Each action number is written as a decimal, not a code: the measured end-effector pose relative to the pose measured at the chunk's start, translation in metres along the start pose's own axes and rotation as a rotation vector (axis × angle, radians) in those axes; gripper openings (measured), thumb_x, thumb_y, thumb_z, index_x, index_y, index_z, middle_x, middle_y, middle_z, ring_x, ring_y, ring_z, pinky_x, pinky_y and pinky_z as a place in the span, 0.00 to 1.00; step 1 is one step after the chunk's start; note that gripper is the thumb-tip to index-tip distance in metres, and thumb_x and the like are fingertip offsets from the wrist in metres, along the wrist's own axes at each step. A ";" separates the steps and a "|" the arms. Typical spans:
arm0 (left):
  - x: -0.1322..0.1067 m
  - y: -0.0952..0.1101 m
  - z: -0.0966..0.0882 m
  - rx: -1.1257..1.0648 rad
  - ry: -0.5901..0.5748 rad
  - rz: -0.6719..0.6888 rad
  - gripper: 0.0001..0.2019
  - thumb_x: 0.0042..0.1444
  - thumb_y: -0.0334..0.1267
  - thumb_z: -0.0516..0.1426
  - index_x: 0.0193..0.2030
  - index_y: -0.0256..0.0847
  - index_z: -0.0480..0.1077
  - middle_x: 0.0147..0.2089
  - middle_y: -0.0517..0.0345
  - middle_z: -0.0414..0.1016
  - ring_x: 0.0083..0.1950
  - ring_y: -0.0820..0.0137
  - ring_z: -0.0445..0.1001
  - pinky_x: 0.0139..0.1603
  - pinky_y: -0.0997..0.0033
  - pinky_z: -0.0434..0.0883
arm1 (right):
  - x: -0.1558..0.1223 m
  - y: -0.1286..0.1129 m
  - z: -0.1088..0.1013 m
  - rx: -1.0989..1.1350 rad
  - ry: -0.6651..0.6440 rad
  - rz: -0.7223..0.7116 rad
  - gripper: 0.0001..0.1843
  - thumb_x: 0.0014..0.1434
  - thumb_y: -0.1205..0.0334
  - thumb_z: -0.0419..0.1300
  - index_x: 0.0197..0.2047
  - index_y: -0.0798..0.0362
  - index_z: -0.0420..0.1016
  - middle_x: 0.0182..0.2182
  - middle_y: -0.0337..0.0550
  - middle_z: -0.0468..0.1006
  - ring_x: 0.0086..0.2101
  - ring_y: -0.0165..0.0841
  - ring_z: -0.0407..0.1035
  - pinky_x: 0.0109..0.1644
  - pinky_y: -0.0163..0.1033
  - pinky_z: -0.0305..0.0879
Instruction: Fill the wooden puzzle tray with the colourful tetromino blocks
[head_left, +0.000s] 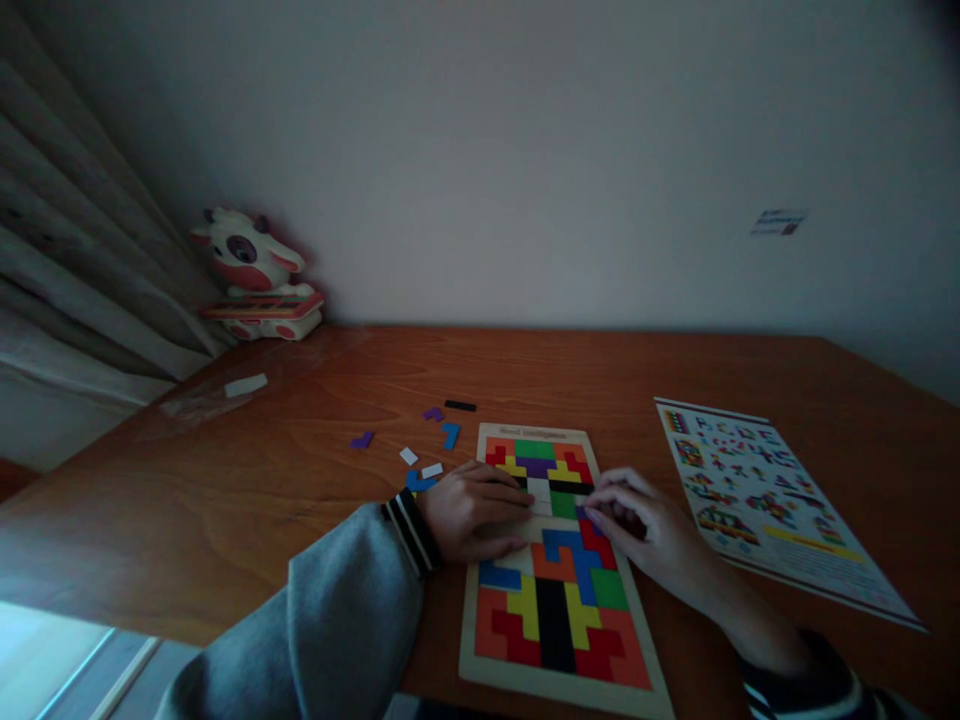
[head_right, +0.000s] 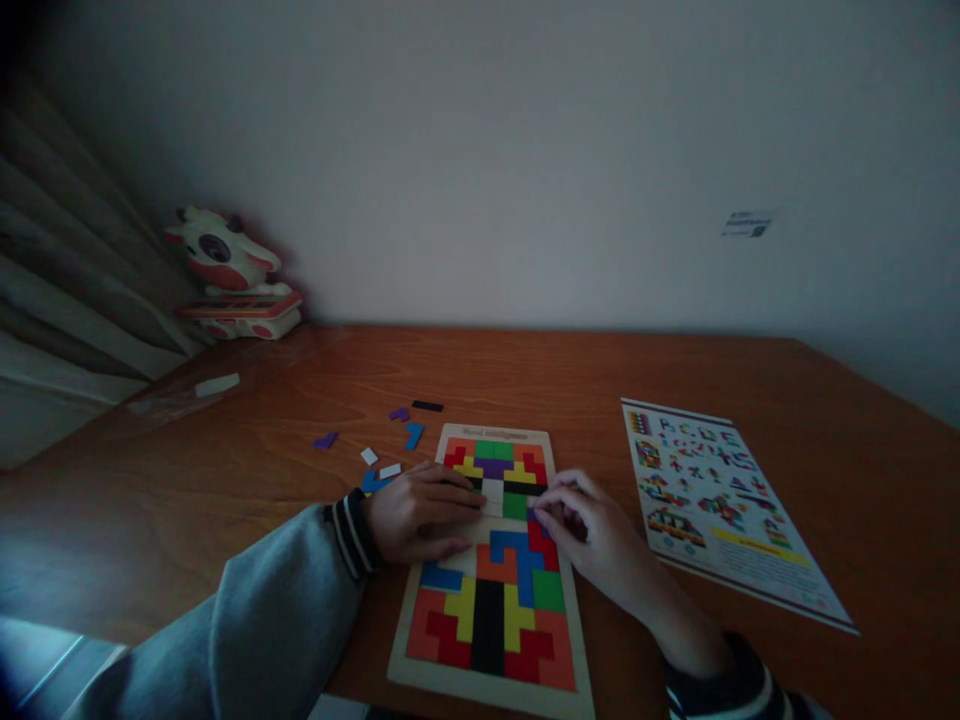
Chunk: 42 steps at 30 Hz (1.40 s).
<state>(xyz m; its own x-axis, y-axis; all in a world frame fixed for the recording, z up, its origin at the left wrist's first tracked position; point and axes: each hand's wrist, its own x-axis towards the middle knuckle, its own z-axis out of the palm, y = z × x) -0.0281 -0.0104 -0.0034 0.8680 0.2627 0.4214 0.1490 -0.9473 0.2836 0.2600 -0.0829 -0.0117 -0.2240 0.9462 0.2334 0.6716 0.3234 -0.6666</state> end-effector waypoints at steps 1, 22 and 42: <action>0.000 0.000 0.000 -0.001 -0.002 0.003 0.16 0.65 0.46 0.57 0.53 0.39 0.75 0.54 0.50 0.80 0.56 0.60 0.76 0.56 0.57 0.72 | 0.000 0.000 0.000 0.001 -0.001 0.000 0.11 0.66 0.54 0.57 0.40 0.47 0.79 0.41 0.44 0.72 0.30 0.30 0.70 0.32 0.38 0.70; -0.002 -0.003 0.002 0.068 0.044 0.022 0.15 0.64 0.46 0.57 0.51 0.40 0.76 0.54 0.49 0.80 0.56 0.61 0.76 0.57 0.59 0.72 | -0.002 0.003 0.002 -0.023 -0.069 0.049 0.12 0.67 0.50 0.56 0.44 0.46 0.76 0.44 0.45 0.71 0.35 0.33 0.71 0.37 0.42 0.72; -0.056 -0.044 -0.039 -0.044 0.148 -0.267 0.12 0.64 0.45 0.59 0.48 0.41 0.77 0.39 0.56 0.83 0.39 0.71 0.82 0.44 0.72 0.78 | -0.002 0.009 0.003 0.171 0.106 0.184 0.19 0.67 0.44 0.53 0.50 0.48 0.73 0.41 0.46 0.78 0.39 0.37 0.74 0.40 0.42 0.73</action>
<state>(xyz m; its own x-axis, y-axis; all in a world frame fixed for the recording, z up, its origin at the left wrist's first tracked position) -0.1016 0.0241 -0.0059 0.7223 0.5278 0.4469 0.3386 -0.8334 0.4369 0.2645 -0.0817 -0.0203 -0.0276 0.9860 0.1644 0.5630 0.1512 -0.8125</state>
